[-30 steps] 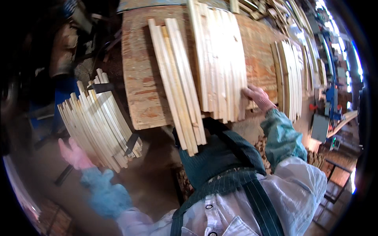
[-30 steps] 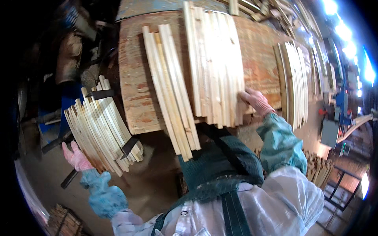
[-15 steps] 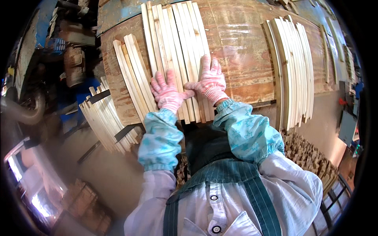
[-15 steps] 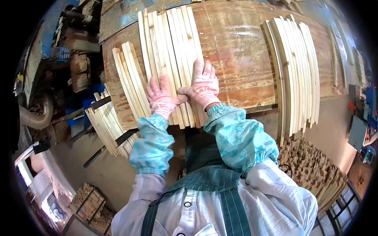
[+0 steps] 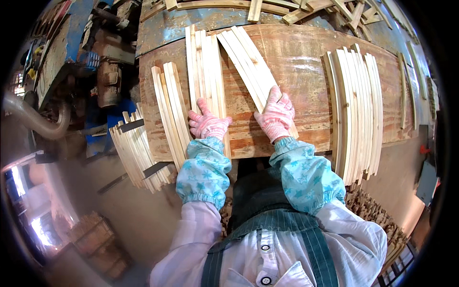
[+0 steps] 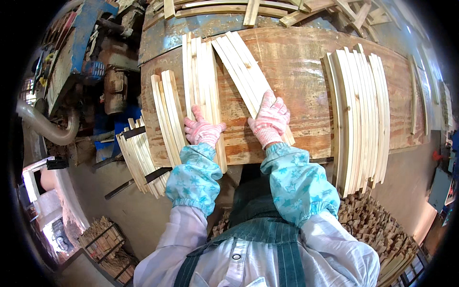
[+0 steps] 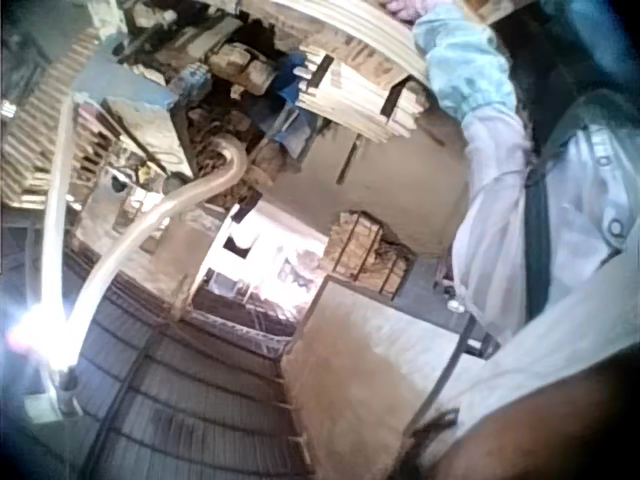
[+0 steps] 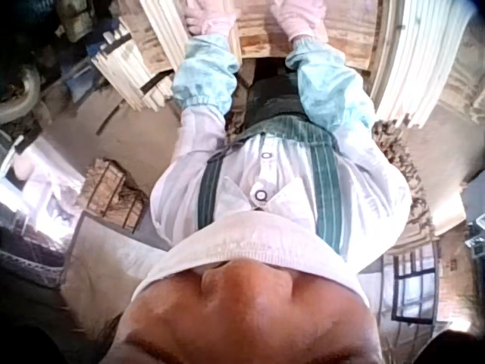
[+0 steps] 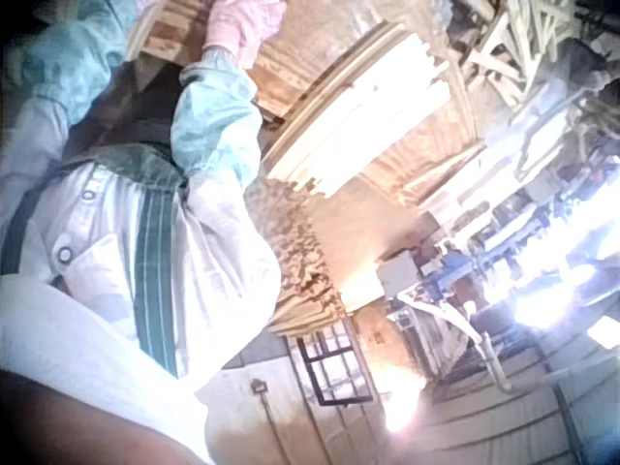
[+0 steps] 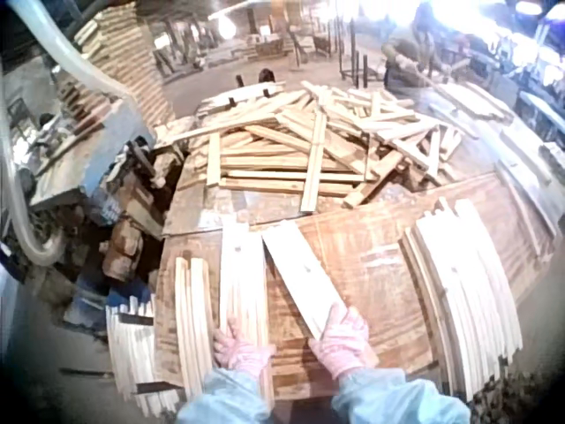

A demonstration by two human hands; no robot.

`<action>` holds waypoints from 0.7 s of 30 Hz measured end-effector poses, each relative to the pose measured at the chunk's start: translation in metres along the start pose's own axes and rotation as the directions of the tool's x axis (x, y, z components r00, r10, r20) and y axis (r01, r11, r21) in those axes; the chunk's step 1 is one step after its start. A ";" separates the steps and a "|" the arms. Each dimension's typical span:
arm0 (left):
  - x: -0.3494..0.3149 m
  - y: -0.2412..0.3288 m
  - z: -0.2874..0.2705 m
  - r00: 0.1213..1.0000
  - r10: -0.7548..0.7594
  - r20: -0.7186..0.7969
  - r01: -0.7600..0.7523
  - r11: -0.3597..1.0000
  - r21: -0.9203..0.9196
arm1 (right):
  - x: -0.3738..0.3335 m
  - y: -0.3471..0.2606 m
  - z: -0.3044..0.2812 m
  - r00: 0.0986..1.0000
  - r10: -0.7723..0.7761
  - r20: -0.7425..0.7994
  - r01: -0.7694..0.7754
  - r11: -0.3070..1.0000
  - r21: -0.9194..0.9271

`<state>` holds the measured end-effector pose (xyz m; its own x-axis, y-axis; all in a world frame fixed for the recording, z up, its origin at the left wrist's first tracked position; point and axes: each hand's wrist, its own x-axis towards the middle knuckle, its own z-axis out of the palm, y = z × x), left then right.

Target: The person organizes wooden slats by hand, picking individual pieces from a large pile and arranging them into neat vertical stacks on a workbench.

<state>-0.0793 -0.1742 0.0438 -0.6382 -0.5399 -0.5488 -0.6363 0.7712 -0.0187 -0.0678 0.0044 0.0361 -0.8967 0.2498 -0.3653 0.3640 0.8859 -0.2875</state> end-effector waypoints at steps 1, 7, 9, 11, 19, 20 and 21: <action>-0.002 -0.007 0.001 0.999 0.049 -0.012 -0.049 0.996 -0.076 | 0.000 -0.002 -0.010 0.997 0.029 0.073 -0.030 1.000 0.009; 0.011 -0.107 0.031 0.496 0.802 0.334 0.554 0.004 -0.832 | -0.005 0.048 -0.029 0.641 -0.376 0.669 -0.618 0.263 0.740; -0.058 -0.087 0.015 0.439 0.898 0.005 0.671 -0.324 -0.667 | -0.052 0.037 -0.037 0.598 -0.667 0.444 -0.759 -0.294 0.580; -0.103 -0.065 0.007 0.430 0.880 -0.202 0.724 -0.470 -0.506 | -0.082 0.019 -0.052 0.667 -0.695 0.269 -0.702 -0.465 0.539; -0.065 -0.143 0.091 0.671 0.713 0.203 0.489 -0.220 -0.844 | -0.057 0.088 0.035 0.787 -0.352 0.506 -0.589 -0.186 0.787; -0.063 -0.141 0.102 0.770 0.618 0.158 0.337 -0.184 -0.923 | -0.053 0.095 0.037 0.806 -0.234 0.545 -0.567 -0.038 0.823; -0.063 -0.133 0.109 0.851 0.518 0.088 0.177 -0.125 -0.976 | -0.045 0.103 0.042 0.819 -0.115 0.562 -0.551 0.119 0.826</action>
<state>0.0924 -0.2064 -0.0101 -0.8344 -0.0299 -0.5504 -0.4568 -0.5214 0.7208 0.0211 0.0684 -0.0139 -0.6346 -0.1168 -0.7640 0.7451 -0.3551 -0.5646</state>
